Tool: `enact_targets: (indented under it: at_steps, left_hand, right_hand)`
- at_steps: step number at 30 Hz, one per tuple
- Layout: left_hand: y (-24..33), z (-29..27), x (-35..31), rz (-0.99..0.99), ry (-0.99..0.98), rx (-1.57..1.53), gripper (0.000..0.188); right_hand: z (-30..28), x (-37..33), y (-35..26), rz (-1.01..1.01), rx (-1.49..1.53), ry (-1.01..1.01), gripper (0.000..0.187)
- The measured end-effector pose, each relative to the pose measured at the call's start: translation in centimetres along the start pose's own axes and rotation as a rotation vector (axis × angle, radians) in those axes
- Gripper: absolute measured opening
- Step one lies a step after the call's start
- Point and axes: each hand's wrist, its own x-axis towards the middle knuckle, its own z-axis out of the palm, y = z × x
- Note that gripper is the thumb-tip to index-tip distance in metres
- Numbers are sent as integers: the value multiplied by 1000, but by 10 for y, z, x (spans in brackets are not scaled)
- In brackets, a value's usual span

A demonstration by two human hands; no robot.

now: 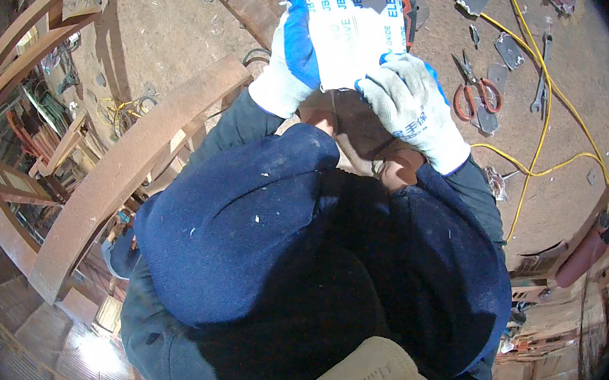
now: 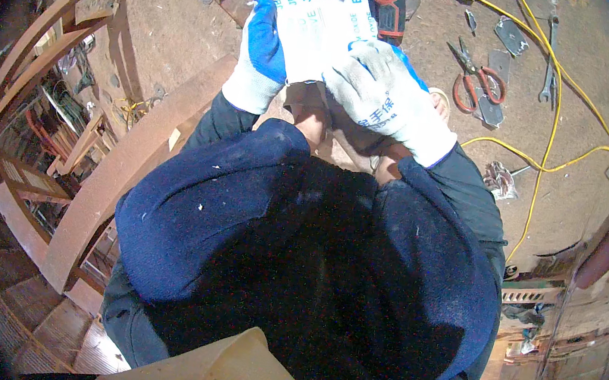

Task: The person sits on the floor and uses scissors to cut a sheet of sandpaper into smaller pieces. They repeatedly trim the edges and separate sections of the sandpaper, placing the cut pieces on the floor.

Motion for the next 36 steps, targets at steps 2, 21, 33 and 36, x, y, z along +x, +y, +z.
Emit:
enact_targets:
  at_steps: [2, 21, 33, 36]
  left_hand:
    - [-1, -10, 0, 72, -14, 167, 43]
    - [51, -88, -32, 140, 730, 1526, 27]
    - [102, -79, -63, 146, 613, 1250, 27]
    - [104, -77, -69, 165, 629, 1383, 27]
  right_hand:
    - [0, -1, -3, -34, -31, -56, 32]
    - [-15, -176, 84, 987, -443, -326, 53]
    - [-18, -154, 83, 768, -386, -630, 20]
    - [-17, -145, 77, 893, -300, -617, 24]
